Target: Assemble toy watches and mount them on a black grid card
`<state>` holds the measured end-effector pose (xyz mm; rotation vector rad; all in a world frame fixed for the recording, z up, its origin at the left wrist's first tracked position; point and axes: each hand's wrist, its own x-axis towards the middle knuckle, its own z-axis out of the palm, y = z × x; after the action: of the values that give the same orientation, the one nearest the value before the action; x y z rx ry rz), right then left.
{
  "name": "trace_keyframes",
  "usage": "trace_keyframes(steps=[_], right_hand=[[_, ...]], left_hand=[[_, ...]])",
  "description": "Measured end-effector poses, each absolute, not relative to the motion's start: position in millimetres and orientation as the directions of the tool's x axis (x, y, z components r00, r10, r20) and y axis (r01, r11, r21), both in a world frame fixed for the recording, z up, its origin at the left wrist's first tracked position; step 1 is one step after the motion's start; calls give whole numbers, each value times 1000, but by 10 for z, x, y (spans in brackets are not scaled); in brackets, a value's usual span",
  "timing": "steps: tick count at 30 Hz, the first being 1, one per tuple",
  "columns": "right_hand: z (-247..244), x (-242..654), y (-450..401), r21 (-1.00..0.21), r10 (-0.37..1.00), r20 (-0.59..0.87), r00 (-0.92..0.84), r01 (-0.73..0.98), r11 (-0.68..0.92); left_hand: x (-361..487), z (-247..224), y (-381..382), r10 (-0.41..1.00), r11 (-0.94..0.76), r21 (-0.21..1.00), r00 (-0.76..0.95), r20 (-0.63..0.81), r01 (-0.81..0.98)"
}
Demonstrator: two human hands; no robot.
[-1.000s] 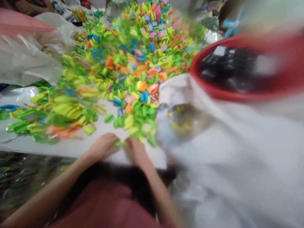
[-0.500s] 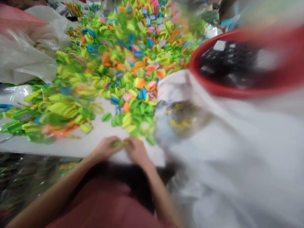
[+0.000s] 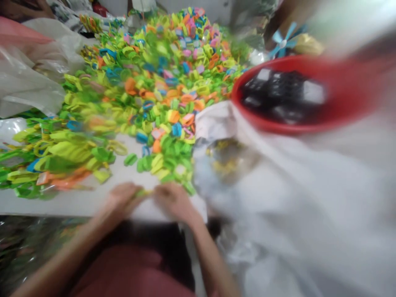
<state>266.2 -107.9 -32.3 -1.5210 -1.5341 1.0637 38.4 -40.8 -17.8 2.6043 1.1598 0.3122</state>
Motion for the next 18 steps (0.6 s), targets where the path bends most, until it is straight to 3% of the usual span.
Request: trace_keyframes(steps=[2, 4, 6, 9, 11, 15, 18], right_hand=[[-294, 2933, -934, -847, 984, 35, 177, 527, -64], [-309, 3228, -763, -727, 942, 102, 321, 670, -150], [-365, 3451, -596, -574, 926, 104, 363, 782, -242], [-464, 3559, -417, -420, 927, 54, 371, 850, -316], [-501, 3530, -359, -365, 918, 34, 395, 860, -356], [-446, 3480, -340, -299, 908, 21, 419, 869, -394], [-304, 3451, -412, -374, 914, 24, 404, 852, -366]], left_hand=[[190, 184, -64, 886, -453, 147, 427, 179, 879], [43, 494, 233, 927, -213, -1, 202, 315, 977], [32, 621, 423, 936, -185, -48, 191, 295, 982], [273, 395, 557, 915, -403, 37, 402, 36, 914], [480, 106, 610, 891, -442, 111, 450, -66, 890], [633, -255, 673, 909, -383, 179, 404, -100, 906], [504, -306, 574, 929, -334, 238, 362, -81, 912]])
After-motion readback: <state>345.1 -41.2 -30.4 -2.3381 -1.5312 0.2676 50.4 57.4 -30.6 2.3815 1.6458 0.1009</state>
